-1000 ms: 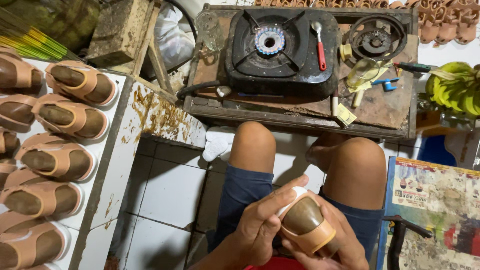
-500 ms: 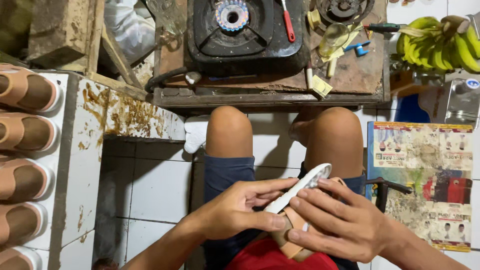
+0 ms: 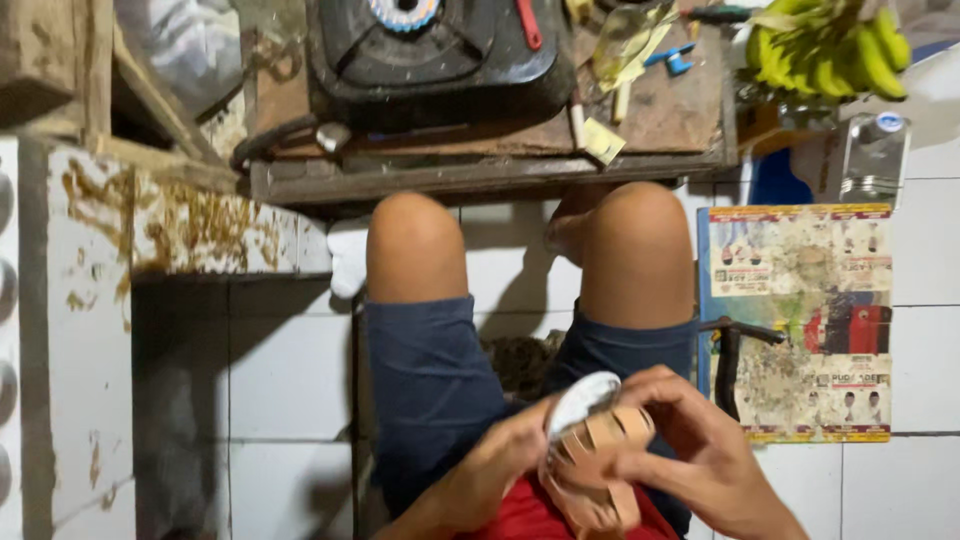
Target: The person holds a sandal over a gas burner flame to heat it, then presses and shapes the sandal against a curved wooden form by hand. They repeat the heating and pressing on different spots, then place the finished sandal on the floor among rows of completed sandals.
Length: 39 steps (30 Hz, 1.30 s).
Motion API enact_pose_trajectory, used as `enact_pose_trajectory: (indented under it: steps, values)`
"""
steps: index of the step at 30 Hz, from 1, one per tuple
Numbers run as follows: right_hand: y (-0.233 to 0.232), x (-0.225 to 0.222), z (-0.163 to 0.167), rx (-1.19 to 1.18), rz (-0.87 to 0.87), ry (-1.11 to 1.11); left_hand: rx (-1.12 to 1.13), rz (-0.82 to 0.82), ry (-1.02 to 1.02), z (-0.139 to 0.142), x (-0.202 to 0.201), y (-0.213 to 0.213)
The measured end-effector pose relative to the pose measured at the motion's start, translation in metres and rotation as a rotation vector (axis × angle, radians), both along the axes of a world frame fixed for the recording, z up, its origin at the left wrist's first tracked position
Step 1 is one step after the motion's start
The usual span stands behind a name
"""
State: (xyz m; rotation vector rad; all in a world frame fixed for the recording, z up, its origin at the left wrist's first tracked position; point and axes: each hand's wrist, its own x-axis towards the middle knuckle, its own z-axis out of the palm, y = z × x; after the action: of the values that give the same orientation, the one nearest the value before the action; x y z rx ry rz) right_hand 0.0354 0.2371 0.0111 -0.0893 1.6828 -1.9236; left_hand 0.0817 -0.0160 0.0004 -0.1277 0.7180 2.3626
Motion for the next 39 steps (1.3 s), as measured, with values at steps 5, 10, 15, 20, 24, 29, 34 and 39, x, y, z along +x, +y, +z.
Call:
enact_pose_trajectory:
  steps: [5, 10, 15, 20, 24, 29, 34, 39]
  values:
    - [-0.025, 0.014, 0.002, 0.141, -0.13, -0.085, -0.346, 0.146, 0.05, -0.017, 0.015, 0.009]
    - [-0.037, 0.012, 0.006, 0.157, -0.155, -0.066, -0.326, 0.227, -0.039, -0.025, 0.019, 0.011]
    - [-0.043, 0.015, 0.015, 0.24, -0.147, 0.109, -0.505, 0.232, -0.035, -0.029, 0.021, 0.008]
    - [-0.047, 0.015, 0.026, 0.321, -0.147, 0.077, -0.319, 0.215, -0.183, -0.033, 0.026, 0.007]
    - [-0.05, 0.015, 0.027, 0.376, -0.146, 0.082, -0.362, 0.211, -0.099, -0.033, 0.028, 0.008]
    - [-0.052, 0.021, 0.019, 0.395, -0.157, 0.212, -0.39, 0.225, -0.059, -0.028, 0.029, 0.005]
    - [-0.052, 0.024, 0.001, 0.328, -0.261, 0.045, -0.548, 0.199, 0.006, -0.016, 0.026, 0.006]
    - [-0.047, 0.016, -0.012, -0.149, 0.089, -0.363, -0.281, 0.484, 0.059, 0.002, -0.009, 0.012]
